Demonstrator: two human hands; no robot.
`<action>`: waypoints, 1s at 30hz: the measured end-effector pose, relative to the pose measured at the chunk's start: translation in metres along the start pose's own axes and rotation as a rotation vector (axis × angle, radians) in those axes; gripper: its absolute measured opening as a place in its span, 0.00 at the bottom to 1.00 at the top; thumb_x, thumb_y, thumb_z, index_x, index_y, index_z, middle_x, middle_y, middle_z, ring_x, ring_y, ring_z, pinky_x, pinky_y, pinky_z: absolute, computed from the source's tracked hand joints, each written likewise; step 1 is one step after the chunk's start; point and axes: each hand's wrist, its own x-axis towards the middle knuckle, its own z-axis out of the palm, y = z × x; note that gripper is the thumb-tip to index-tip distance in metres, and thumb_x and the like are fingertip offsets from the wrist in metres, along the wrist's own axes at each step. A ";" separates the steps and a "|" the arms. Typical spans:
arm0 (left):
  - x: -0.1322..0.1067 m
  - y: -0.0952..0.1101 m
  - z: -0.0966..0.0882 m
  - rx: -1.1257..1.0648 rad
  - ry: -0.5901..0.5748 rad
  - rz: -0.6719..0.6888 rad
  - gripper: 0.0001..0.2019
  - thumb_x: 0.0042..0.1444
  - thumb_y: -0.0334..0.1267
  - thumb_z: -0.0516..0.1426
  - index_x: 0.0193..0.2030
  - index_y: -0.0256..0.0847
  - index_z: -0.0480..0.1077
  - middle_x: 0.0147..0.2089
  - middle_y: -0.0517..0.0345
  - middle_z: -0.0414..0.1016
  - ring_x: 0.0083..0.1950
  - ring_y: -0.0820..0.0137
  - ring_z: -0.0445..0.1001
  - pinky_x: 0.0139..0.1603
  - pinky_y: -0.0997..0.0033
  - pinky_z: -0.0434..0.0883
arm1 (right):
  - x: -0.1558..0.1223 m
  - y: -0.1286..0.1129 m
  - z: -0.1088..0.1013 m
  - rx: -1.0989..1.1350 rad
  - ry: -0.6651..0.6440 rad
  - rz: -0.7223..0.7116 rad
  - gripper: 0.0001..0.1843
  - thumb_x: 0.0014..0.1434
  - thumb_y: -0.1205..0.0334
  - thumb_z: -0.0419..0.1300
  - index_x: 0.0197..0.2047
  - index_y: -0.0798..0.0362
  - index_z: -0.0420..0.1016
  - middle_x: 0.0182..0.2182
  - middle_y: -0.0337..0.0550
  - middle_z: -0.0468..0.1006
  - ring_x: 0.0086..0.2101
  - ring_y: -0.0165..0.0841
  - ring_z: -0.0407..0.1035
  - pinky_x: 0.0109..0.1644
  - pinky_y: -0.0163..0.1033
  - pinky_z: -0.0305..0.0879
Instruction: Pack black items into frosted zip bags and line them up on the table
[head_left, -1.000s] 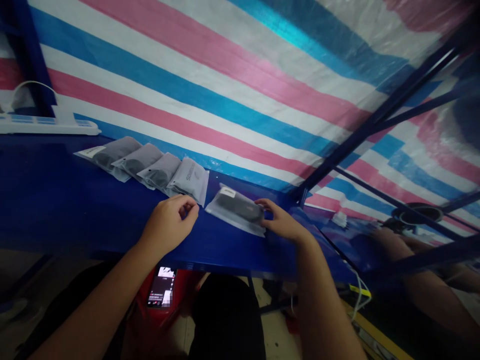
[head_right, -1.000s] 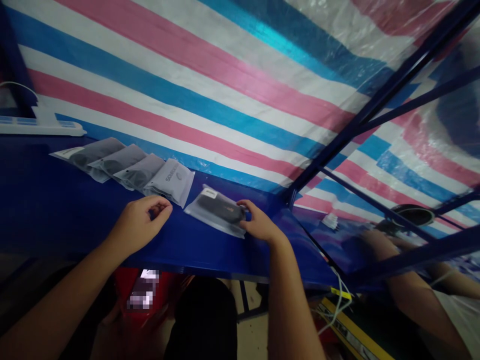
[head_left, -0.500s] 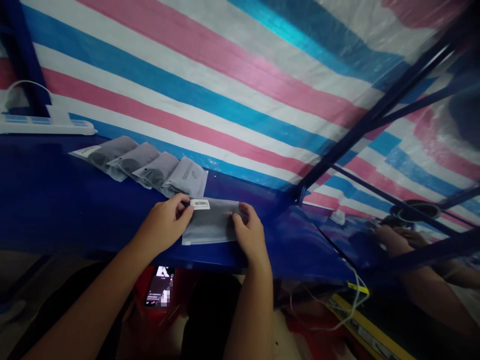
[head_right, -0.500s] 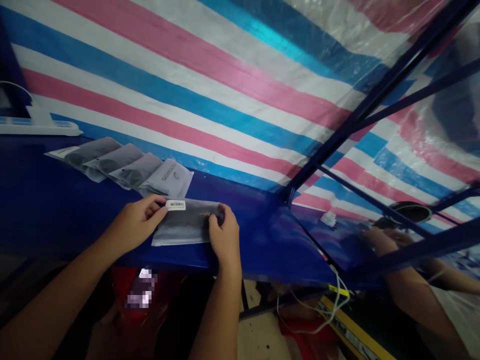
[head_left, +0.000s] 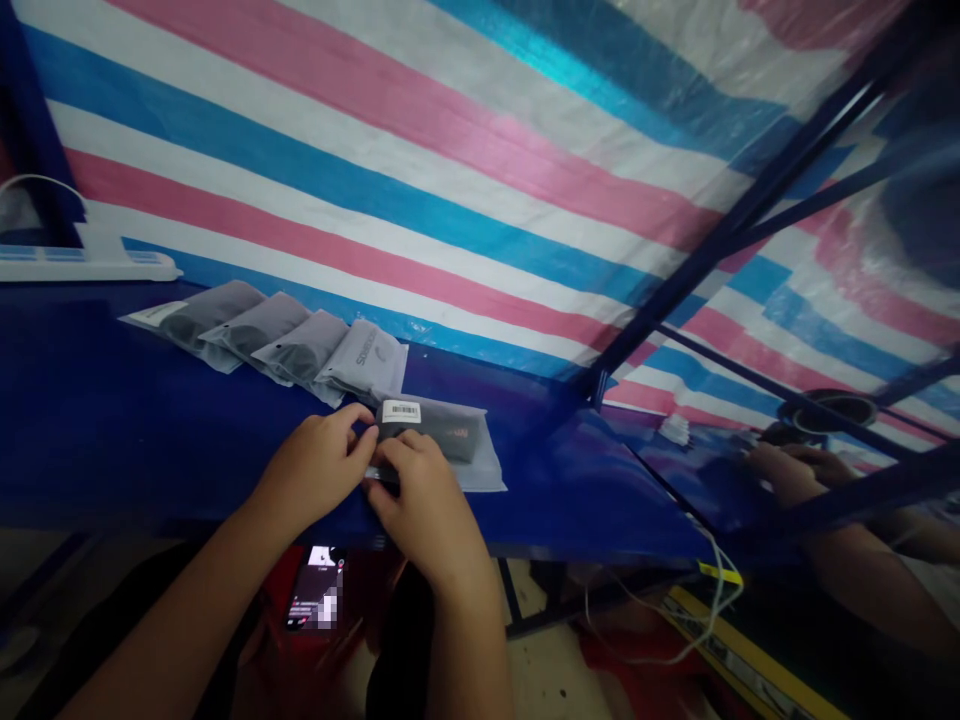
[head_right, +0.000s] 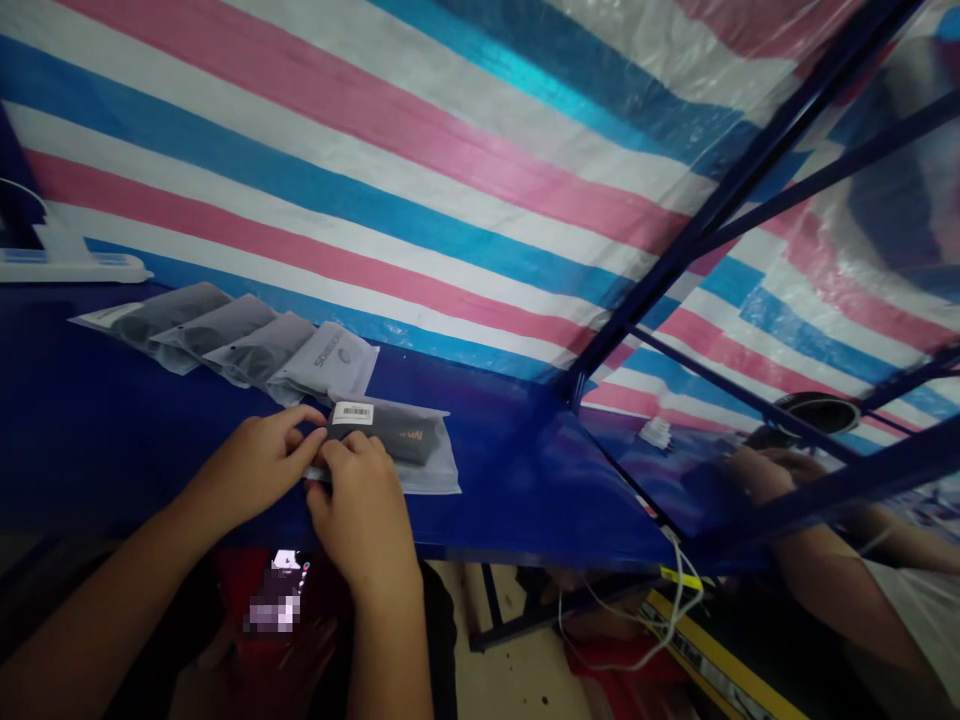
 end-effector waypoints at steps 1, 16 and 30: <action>0.000 0.001 0.000 0.024 -0.005 -0.004 0.11 0.62 0.44 0.53 0.46 0.45 0.73 0.29 0.58 0.79 0.33 0.61 0.78 0.29 0.69 0.62 | 0.001 0.001 0.002 -0.003 -0.006 -0.012 0.09 0.57 0.71 0.62 0.40 0.49 0.76 0.40 0.43 0.75 0.44 0.39 0.67 0.50 0.44 0.66; 0.007 -0.016 0.003 -0.510 -0.089 -0.163 0.18 0.59 0.48 0.59 0.53 0.44 0.66 0.28 0.62 0.78 0.31 0.65 0.75 0.31 0.70 0.67 | 0.010 0.003 0.012 0.052 0.196 -0.106 0.07 0.62 0.65 0.62 0.41 0.47 0.81 0.37 0.41 0.80 0.40 0.36 0.72 0.46 0.40 0.67; 0.004 -0.009 0.002 -0.424 -0.029 -0.045 0.14 0.64 0.49 0.55 0.34 0.42 0.68 0.27 0.62 0.73 0.30 0.71 0.72 0.31 0.73 0.65 | 0.013 0.005 0.004 0.138 0.181 -0.047 0.08 0.61 0.69 0.62 0.38 0.46 0.80 0.35 0.34 0.82 0.37 0.33 0.74 0.44 0.39 0.67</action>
